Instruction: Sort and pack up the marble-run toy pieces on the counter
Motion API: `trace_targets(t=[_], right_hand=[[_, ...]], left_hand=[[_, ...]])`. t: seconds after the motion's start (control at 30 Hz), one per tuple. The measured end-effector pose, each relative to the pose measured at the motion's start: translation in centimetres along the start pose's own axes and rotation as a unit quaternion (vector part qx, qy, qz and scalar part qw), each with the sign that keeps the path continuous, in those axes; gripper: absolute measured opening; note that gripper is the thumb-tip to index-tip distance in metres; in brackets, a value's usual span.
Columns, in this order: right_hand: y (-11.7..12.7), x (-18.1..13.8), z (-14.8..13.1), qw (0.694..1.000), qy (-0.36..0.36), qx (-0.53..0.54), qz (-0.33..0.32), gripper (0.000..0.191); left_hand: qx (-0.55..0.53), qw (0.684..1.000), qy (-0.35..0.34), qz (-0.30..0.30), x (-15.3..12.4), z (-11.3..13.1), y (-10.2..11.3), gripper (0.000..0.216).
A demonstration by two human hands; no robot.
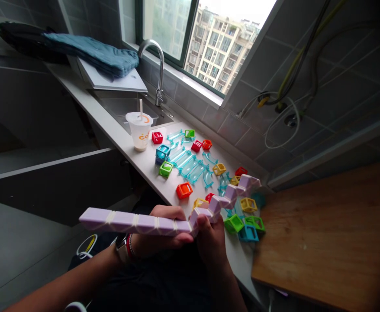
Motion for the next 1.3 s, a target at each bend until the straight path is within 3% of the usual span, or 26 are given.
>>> trace_targets(t=[0.07,0.17,0.3,0.43,0.57,0.73,0.87,0.97,1.07,1.2,1.3], right_hand=[[0.0,0.2,-0.8,0.999,0.017,-0.036,-0.032,0.032],[0.5,0.7,-2.5,0.986,0.052,-0.094,-0.125,0.031],[1.2,1.0,-3.8,0.967,0.026,-0.106,-0.228,0.036],[1.9,1.0,-3.9,0.976,-0.016,-0.079,-0.201,0.022],[2.6,1.2,-3.4,0.977,-0.043,-0.057,-0.201,0.023],[2.8,1.4,-3.0,0.964,-0.067,0.014,-0.258,0.051],[2.1,1.5,-3.6,0.958,-0.011,0.005,-0.286,0.050],[1.6,1.7,-4.1,0.951,0.038,-0.018,-0.306,0.050],[1.8,1.8,-4.0,0.959,0.063,-0.061,-0.271,0.050],[3.1,1.5,-2.9,0.979,0.071,-0.098,-0.163,0.056],[3.5,1.4,-2.0,0.992,0.037,-0.058,-0.103,0.047]], left_hand=[[-0.016,1.000,0.007,0.005,-0.2,-0.2,0.0,0.040],[-0.153,0.986,0.064,0.008,-0.4,-0.6,-0.7,0.045],[-0.284,0.951,0.120,-0.018,-0.4,-0.8,-1.6,0.050],[-0.302,0.947,0.110,-0.027,0.0,-1.0,-1.2,0.051],[-0.314,0.940,0.135,-0.007,0.6,-1.0,-0.9,0.042],[-0.448,0.860,0.244,0.010,1.1,-0.3,-1.8,0.050],[-0.510,0.789,0.336,-0.063,1.1,-0.1,-2.6,0.059],[-0.520,0.767,0.368,-0.078,1.1,-0.4,-2.8,0.057],[-0.500,0.793,0.344,-0.061,1.0,-0.5,-2.8,0.051],[-0.381,0.900,0.208,-0.048,0.7,-0.2,-3.0,0.043],[-0.205,0.973,0.094,-0.041,0.8,0.5,-2.7,0.034]])
Point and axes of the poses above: each hand's wrist, its own x-axis towards the middle knuckle, its own y-axis out of the back of the hand, z = x × y, the point moved 1 cm from there along x, towards the middle knuckle, and after that the axes turned 3 degrees about -y, right-handed, at the moved point
